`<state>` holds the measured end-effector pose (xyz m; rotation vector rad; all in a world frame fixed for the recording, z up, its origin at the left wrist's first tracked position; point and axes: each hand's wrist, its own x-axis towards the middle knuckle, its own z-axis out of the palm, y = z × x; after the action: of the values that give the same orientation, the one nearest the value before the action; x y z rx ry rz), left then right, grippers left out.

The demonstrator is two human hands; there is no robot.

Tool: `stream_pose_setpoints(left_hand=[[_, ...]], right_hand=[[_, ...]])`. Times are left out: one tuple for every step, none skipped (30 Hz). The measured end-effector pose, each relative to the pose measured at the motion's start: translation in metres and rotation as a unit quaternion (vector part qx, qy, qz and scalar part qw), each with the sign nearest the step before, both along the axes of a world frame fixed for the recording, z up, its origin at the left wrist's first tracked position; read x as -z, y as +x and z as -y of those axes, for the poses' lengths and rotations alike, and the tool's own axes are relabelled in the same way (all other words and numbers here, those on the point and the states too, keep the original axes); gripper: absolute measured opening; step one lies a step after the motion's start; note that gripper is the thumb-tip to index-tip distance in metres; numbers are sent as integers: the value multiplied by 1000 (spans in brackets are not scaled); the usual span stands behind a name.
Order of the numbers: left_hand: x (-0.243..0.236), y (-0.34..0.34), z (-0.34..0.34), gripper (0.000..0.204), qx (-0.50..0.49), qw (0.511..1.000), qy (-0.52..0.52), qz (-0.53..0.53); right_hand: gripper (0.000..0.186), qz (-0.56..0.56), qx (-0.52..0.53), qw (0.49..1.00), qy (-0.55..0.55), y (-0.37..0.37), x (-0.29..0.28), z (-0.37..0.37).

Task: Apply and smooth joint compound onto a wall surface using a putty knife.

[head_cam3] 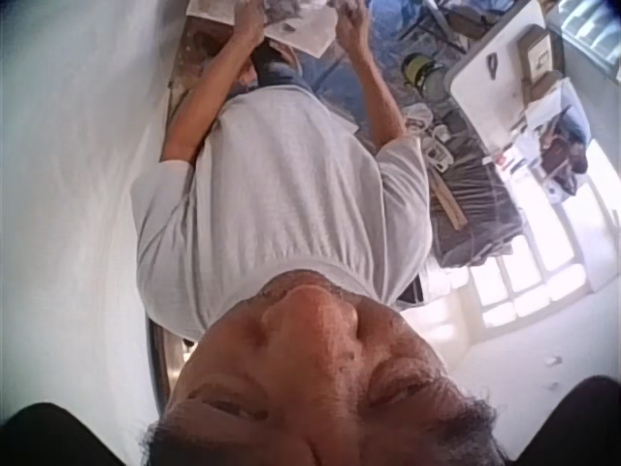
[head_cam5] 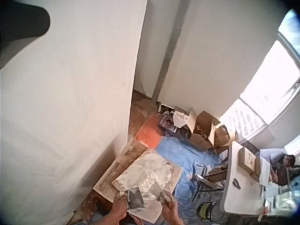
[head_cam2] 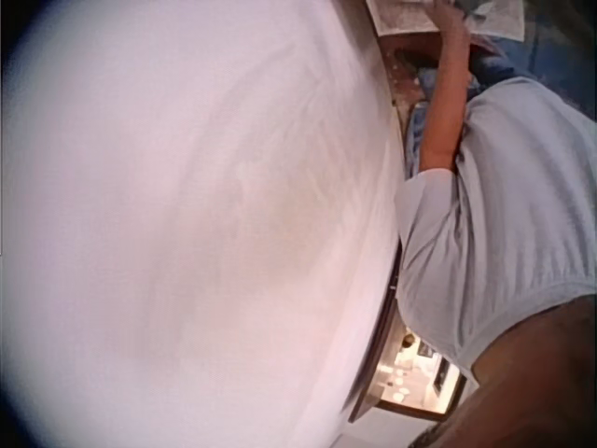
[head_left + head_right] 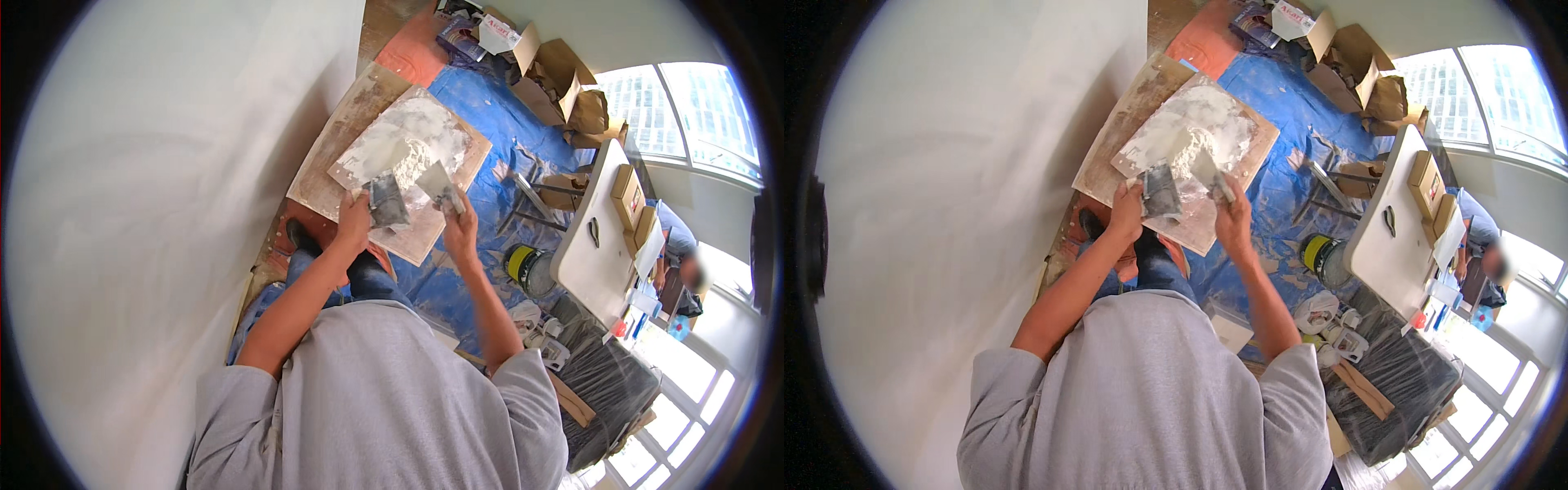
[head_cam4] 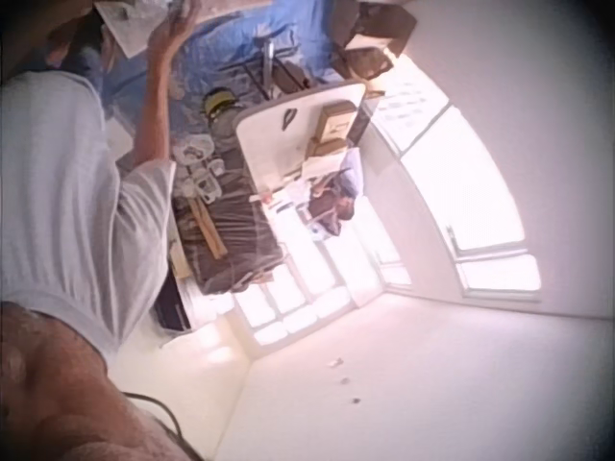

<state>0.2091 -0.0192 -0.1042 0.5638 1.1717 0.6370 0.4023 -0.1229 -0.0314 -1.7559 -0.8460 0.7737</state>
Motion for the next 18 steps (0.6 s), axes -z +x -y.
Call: stream_pose_setpoints(left_hand=[[-21,16,0,24,-6,998,-64,-1],[-38,26,-1,24,-12,992,-126,-2],[-46,33,-1,24,9,991,-135,19],[-55,37,-3,24,13,991,-132,20],[-67,39,-5,24,23,988,-148,40],[-75,41,-6,25,33,984,-164,61],[-76,42,-5,25,35,984,-163,60],[-76,41,-5,25,27,984,-164,65],[-75,40,-5,26,18,984,-165,69],[-74,39,-6,26,18,984,-164,69],[-71,38,-6,27,-1,984,-162,79],[-63,34,-9,28,-23,983,-158,91],[-36,26,-15,27,-22,976,-153,154],[-45,26,-18,27,-20,976,-156,151],[-69,28,-23,26,-13,984,-129,123],[-84,28,-28,26,-11,991,-99,94],[-81,26,-32,25,-17,997,-67,43],[-62,21,-36,25,-28,997,-64,43]], right_hand=[[35,7,8,1000,26,-11,-17,3],[35,9,12,999,30,-17,-28,6],[44,116,-24,990,76,-21,-36,7],[54,221,-60,966,120,-24,-44,9],[59,256,-65,961,84,-30,-51,14],[59,257,-62,961,85,-28,-50,16],[60,297,-94,948,67,-23,-49,17],[61,335,-126,932,49,-19,-48,18],[60,348,-132,928,14,-10,-48,18],[60,348,-131,928,15,-2,-43,18],[58,376,-136,917,-19,6,-34,19],[56,402,-144,903,-50,12,-33,18],[50,413,-144,896,-74,17,-33,19],[50,410,-143,897,-77,22,-30,24],[52,396,-123,904,-102,26,-32,30],[53,383,-106,910,-123,26,-37,31],[49,367,-98,919,-102,20,-57,25],[49,367,-107,919,-97,13,-74,19]])
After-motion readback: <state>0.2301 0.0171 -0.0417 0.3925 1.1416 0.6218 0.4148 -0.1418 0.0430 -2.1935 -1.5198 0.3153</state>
